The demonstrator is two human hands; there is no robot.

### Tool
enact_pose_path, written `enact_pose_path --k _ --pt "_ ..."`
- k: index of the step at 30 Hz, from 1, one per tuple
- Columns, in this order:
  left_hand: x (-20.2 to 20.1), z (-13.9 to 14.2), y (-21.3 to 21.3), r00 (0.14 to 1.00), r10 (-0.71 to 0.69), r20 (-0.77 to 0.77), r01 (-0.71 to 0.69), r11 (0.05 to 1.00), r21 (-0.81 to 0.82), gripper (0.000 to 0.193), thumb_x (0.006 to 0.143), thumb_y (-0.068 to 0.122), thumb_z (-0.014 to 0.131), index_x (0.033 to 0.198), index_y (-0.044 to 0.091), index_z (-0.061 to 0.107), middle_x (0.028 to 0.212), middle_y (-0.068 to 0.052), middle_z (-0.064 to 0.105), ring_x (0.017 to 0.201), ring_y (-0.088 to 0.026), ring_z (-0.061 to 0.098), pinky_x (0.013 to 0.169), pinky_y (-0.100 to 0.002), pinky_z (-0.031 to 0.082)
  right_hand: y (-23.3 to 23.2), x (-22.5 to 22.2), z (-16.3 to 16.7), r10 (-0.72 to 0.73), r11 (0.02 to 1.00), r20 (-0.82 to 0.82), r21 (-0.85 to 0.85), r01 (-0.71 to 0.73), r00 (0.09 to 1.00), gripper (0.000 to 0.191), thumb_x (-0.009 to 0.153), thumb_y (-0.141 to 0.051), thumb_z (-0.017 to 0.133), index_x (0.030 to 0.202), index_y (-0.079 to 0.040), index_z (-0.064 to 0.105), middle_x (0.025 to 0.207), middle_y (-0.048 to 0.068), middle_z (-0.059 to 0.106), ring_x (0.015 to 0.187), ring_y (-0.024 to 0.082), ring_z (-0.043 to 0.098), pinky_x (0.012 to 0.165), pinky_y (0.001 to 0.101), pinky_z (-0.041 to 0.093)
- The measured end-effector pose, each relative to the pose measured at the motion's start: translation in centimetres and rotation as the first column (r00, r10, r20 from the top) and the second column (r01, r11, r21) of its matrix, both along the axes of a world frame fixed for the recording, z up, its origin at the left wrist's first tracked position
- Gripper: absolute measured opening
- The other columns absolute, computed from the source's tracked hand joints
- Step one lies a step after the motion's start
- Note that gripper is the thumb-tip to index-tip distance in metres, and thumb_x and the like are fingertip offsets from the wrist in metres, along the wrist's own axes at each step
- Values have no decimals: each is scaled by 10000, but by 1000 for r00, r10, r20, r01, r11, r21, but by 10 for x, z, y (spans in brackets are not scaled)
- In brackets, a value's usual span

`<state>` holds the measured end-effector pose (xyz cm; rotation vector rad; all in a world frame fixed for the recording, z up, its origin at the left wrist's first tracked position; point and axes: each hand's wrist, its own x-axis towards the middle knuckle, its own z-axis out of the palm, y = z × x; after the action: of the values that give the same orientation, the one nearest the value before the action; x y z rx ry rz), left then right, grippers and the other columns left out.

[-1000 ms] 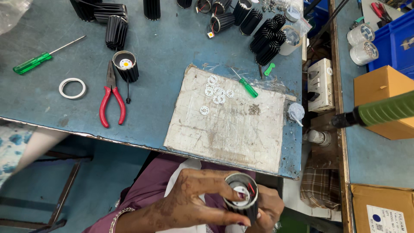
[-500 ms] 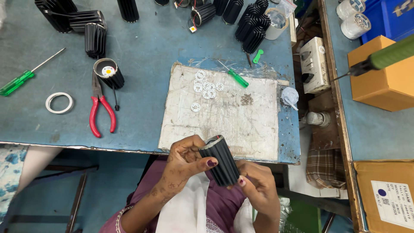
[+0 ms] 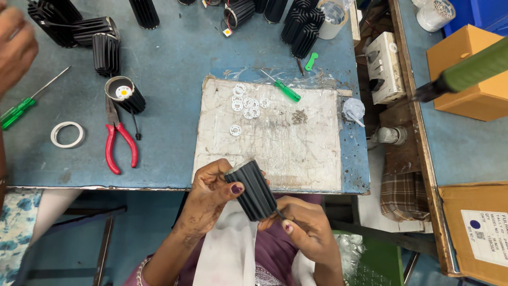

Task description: The person assembles LED light modules by inserting LED boards into black heat sink housings, securing them with a green electric screwdriver, and attaching white plastic rings. The person handles multiple units one at a time on a blue workbench.

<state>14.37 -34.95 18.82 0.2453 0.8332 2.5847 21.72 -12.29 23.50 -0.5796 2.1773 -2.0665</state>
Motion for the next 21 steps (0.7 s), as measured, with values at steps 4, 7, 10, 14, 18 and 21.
enact_pose_path --k 4,7,10,14,18,21 --pt "2 0 -10 999 28 -29 -29 999 -46 239 849 60 828 885 51 592 1008 -191 770 970 -225 754 895 -389 622 -2 1 -5 12 999 57 -41 -10 998 254 1003 -124 587 947 120 626 1068 260 707 941 300 760 875 409 621" --pt "1 -4 -16 999 30 -36 -32 998 -60 255 854 32 841 901 44 591 991 -151 750 940 -173 723 870 -348 616 -3 -1 -10 70 987 100 -153 -54 992 285 1012 -124 580 1115 135 640 1043 256 721 966 310 748 916 424 608" --pt "2 -4 -21 994 35 -101 -43 995 -86 261 878 14 869 946 17 617 954 -114 724 909 -139 694 850 -314 604 -1 -2 -21 139 948 162 -307 -84 977 358 1024 -158 568 1230 129 628 1056 245 738 950 293 743 890 408 601" --pt "7 12 -27 947 37 -320 -127 956 -264 281 807 88 905 961 13 683 991 -99 751 945 -139 730 866 -313 634 7 1 -50 62 950 235 -311 14 970 333 989 -129 647 1195 132 643 1021 222 741 916 273 739 851 411 612" --pt "14 38 -36 805 -94 -586 -315 769 -556 345 714 185 955 971 56 766 1043 -90 801 963 -141 774 865 -288 642 14 2 -85 -45 966 247 -237 105 968 275 975 -107 711 1124 123 687 1064 205 749 959 216 700 870 352 565" --pt "18 53 -36 589 -123 -799 -493 729 -476 338 759 237 941 1008 106 754 1259 -116 754 1151 -213 760 982 -320 614 19 -1 -99 -9 965 140 -259 45 990 211 962 -128 722 1058 58 698 1114 161 725 1029 197 685 928 335 555"
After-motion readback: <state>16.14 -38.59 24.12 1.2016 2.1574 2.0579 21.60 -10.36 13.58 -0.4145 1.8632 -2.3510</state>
